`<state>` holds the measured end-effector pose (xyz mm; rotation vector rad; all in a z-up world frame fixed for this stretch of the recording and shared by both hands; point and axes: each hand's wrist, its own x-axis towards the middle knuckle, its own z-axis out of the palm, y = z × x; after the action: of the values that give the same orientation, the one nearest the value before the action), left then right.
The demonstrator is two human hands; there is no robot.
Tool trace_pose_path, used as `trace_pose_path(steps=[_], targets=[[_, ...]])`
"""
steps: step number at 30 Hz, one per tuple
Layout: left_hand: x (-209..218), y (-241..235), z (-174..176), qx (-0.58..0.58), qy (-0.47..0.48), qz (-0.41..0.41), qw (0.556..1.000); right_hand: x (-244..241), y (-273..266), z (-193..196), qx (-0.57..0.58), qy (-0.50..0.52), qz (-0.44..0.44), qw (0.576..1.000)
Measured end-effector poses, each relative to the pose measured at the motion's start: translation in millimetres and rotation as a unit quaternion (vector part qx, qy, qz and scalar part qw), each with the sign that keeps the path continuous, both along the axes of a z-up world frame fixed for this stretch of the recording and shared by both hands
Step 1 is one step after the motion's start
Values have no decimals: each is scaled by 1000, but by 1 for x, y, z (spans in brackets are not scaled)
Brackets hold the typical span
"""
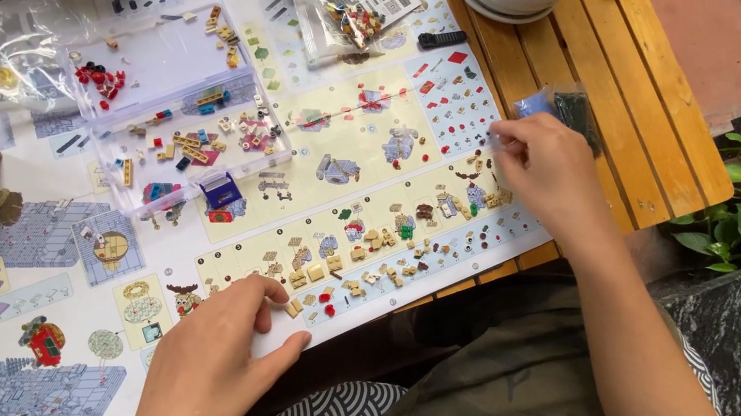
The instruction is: The person assembles a small Lego model by sorting pieces from plastic bags onto an instruction sheet. They pick up individual bricks, connect them by hand, and occasionally refer to the printed guide to verify the assembly steps.
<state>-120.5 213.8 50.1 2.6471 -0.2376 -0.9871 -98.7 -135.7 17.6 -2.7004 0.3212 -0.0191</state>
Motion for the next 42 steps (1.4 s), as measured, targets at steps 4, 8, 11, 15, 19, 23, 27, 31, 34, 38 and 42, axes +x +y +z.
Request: trace_pose_path(steps=[4,8,11,15,19,23,27,31,34,38,42], targets=[[-1,2,-2,-17,-14,8,1000,5,12,-2,-18,-8,23,1000],[-1,4,0,-33,-8,5,999,13,36,-1,26,-31,17,999],[-2,5,-1,-49,-21,3,999,21,53,2,50,-34,9,998],[-2,7,-2,-79,-40,-6,996,30,73,-1,107,-71,59,990],[-3,8,-6,-84,-47,-9,995,31,80,20,168,-66,68,981],[-5,10,-12,-107,-74,-21,991,23,53,41,156,-68,4,985],[-7,8,-14,-144,-102,-36,984,20,36,43,100,82,-76,989],[-7,2,-14,-141,-109,-37,983,21,59,43,119,154,-87,977],[-7,0,-14,-131,-110,-38,985,22,65,31,78,106,-32,991],[-7,-1,-22,-163,-150,-33,975,28,79,23,104,71,12,992],[-6,-4,-22,-188,-187,-22,964,38,90,13,144,2,79,986]])
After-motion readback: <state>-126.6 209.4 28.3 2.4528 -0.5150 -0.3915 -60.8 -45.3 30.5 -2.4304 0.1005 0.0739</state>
